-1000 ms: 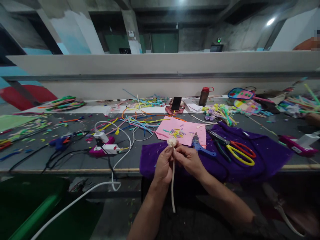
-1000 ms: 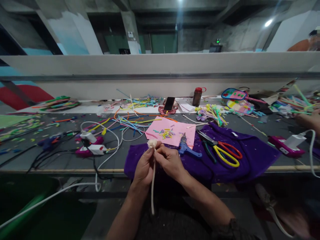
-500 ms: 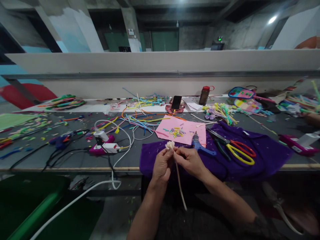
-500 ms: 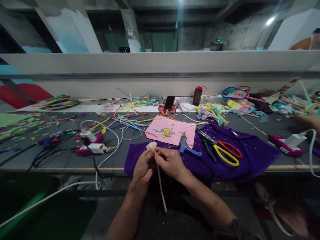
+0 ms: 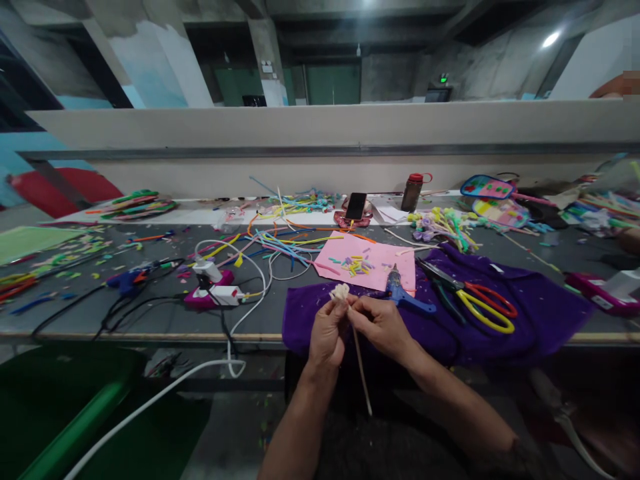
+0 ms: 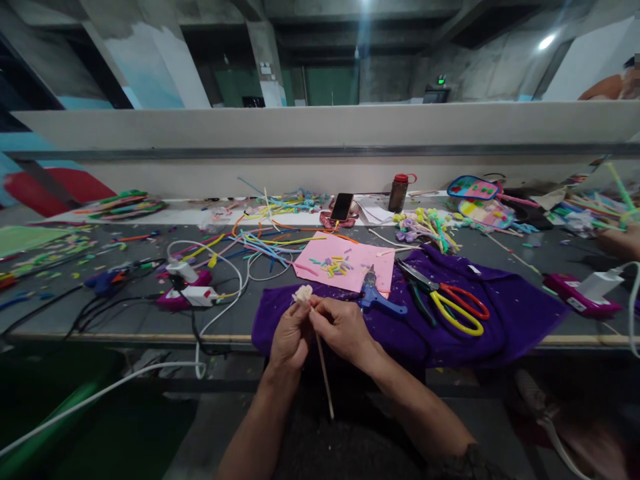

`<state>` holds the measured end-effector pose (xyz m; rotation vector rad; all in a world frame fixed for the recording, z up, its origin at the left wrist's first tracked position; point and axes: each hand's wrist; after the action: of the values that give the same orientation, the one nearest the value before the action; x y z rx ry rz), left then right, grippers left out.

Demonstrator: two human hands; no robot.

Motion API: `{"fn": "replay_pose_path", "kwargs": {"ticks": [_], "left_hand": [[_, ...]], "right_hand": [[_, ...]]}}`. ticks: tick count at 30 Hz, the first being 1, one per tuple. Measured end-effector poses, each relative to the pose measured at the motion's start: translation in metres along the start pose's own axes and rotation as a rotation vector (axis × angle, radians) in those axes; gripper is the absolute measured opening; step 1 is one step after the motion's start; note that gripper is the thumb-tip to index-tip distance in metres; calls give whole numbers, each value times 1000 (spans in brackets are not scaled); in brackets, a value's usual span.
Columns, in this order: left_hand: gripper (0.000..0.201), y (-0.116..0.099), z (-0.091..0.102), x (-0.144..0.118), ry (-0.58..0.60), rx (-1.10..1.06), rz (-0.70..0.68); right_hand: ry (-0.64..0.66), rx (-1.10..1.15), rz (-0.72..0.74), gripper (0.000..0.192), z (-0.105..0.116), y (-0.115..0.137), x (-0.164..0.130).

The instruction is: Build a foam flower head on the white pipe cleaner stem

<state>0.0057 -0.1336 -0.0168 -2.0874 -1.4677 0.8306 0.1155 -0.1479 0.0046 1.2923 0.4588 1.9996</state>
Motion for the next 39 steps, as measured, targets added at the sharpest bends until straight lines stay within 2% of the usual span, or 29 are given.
{"fn": "replay_pose_path", "kwargs": {"ticks": [7, 13, 23, 26, 30, 32, 36, 39], "left_hand": [[31, -3, -6, -10, 132, 52, 15], [20, 0, -5, -6, -31, 40, 13], [21, 2, 3, -7, -71, 235, -114], [20, 1, 6, -11, -85, 359, -211], [17, 0, 5, -22, -70, 649, -358], [20, 2, 3, -25, -43, 622, -326], [24, 8, 1, -25, -3, 391, -181], [18, 9, 2, -22, -22, 352, -175]], "right_hand": [[-42, -92, 37, 19, 5, -2, 0], [-33, -268, 146, 15, -1, -8, -8], [-22, -321, 212, 13, -5, -12, -15], [-30, -318, 242, 13, -5, -14, -19], [-59, -253, 279, 14, 0, -11, -26], [-85, -221, 297, 12, 3, -8, -30], [-121, -217, 318, 9, 4, -2, -34], [-98, -235, 302, 11, 4, 0, -34]]}}
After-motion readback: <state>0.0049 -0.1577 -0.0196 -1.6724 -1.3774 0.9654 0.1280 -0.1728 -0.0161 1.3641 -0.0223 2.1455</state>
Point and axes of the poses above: each hand's wrist, its own x-axis towards the middle knuckle, its own z-axis out of the back of the hand, y = z × x, and after that the axes turned 13 degrees about z, right-handed
